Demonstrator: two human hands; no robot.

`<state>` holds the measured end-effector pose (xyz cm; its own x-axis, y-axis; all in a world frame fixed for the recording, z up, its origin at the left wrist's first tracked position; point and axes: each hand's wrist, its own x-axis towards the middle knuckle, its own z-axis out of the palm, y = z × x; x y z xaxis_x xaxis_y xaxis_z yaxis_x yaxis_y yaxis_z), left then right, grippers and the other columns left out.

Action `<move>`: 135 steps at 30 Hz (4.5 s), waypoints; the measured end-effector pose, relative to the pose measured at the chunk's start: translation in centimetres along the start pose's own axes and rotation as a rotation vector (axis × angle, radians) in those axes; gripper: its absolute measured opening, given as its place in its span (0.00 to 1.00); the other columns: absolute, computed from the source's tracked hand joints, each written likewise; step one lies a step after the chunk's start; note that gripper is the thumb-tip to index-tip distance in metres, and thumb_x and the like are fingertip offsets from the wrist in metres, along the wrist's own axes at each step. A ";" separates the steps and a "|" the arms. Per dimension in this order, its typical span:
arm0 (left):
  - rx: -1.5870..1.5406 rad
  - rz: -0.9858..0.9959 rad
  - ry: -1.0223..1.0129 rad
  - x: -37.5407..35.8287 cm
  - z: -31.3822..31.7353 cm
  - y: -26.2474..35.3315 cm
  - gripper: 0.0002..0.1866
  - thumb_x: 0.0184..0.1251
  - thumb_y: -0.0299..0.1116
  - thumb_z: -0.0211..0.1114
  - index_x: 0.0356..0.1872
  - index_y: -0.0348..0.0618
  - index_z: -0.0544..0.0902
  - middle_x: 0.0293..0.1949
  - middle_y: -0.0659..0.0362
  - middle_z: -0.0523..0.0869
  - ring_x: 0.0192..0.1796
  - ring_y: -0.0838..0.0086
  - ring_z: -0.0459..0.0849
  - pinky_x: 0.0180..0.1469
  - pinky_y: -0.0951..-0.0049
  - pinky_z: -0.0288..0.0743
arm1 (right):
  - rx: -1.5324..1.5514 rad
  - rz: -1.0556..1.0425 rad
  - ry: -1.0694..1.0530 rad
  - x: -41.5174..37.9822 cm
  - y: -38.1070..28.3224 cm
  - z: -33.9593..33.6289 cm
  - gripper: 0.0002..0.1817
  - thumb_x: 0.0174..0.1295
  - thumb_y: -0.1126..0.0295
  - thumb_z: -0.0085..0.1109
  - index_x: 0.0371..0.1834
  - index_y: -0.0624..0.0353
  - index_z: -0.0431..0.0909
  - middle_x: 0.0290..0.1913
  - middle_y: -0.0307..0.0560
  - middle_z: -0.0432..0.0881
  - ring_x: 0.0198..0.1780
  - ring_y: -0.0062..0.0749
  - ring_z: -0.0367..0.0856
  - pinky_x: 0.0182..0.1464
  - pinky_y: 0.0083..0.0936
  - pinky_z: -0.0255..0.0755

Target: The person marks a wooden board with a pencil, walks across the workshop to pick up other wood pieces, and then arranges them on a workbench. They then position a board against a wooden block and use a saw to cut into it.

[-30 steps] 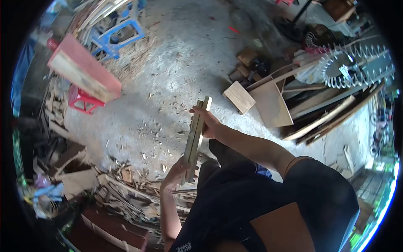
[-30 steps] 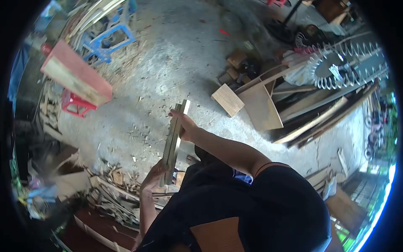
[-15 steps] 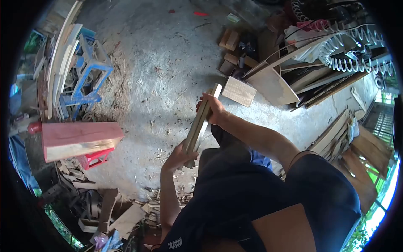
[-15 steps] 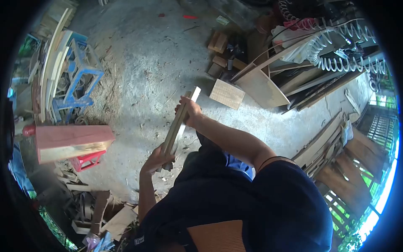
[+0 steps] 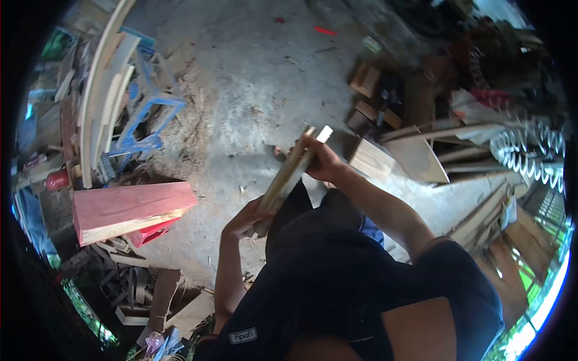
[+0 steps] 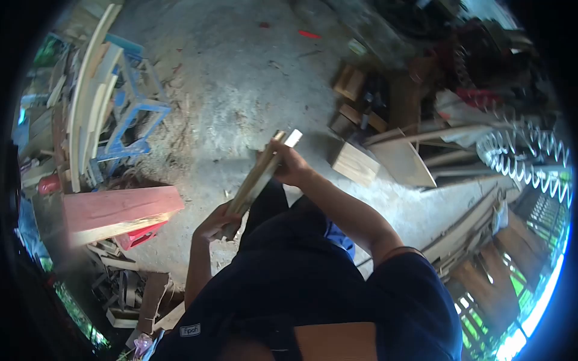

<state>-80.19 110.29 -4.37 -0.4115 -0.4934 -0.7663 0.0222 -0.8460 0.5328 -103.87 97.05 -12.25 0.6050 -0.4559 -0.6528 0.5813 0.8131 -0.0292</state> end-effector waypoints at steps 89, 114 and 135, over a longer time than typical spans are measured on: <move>-0.440 0.195 0.211 41.2 -87.1 113.1 0.34 0.58 0.32 0.76 0.62 0.36 0.69 0.32 0.62 0.78 0.26 0.79 0.81 0.28 0.77 0.77 | -0.842 0.205 0.211 110.0 -71.3 91.9 0.29 0.62 0.51 0.66 0.61 0.56 0.73 0.49 0.38 0.80 0.47 0.26 0.81 0.53 0.27 0.76; -0.505 -0.045 0.318 52.1 -79.7 119.6 0.16 0.73 0.46 0.62 0.47 0.45 0.73 0.31 0.61 0.77 0.24 0.80 0.77 0.28 0.81 0.77 | -0.618 -0.188 0.740 94.9 -92.1 55.2 0.07 0.64 0.61 0.57 0.36 0.51 0.79 0.26 0.39 0.82 0.24 0.27 0.81 0.23 0.28 0.76; -0.346 -0.696 0.656 52.9 -61.2 118.5 0.21 0.72 0.47 0.61 0.52 0.40 0.71 0.32 0.56 0.80 0.27 0.72 0.80 0.29 0.74 0.77 | -0.716 -0.934 1.121 108.4 -124.6 54.2 0.29 0.65 0.56 0.54 0.66 0.58 0.67 0.55 0.68 0.79 0.59 0.61 0.76 0.60 0.47 0.72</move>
<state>-43.57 -28.42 -3.76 0.1451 0.2054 -0.9679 0.2737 -0.9484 -0.1602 -81.23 -73.27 -38.37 -0.6581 -0.6434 -0.3909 -0.0539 0.5582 -0.8280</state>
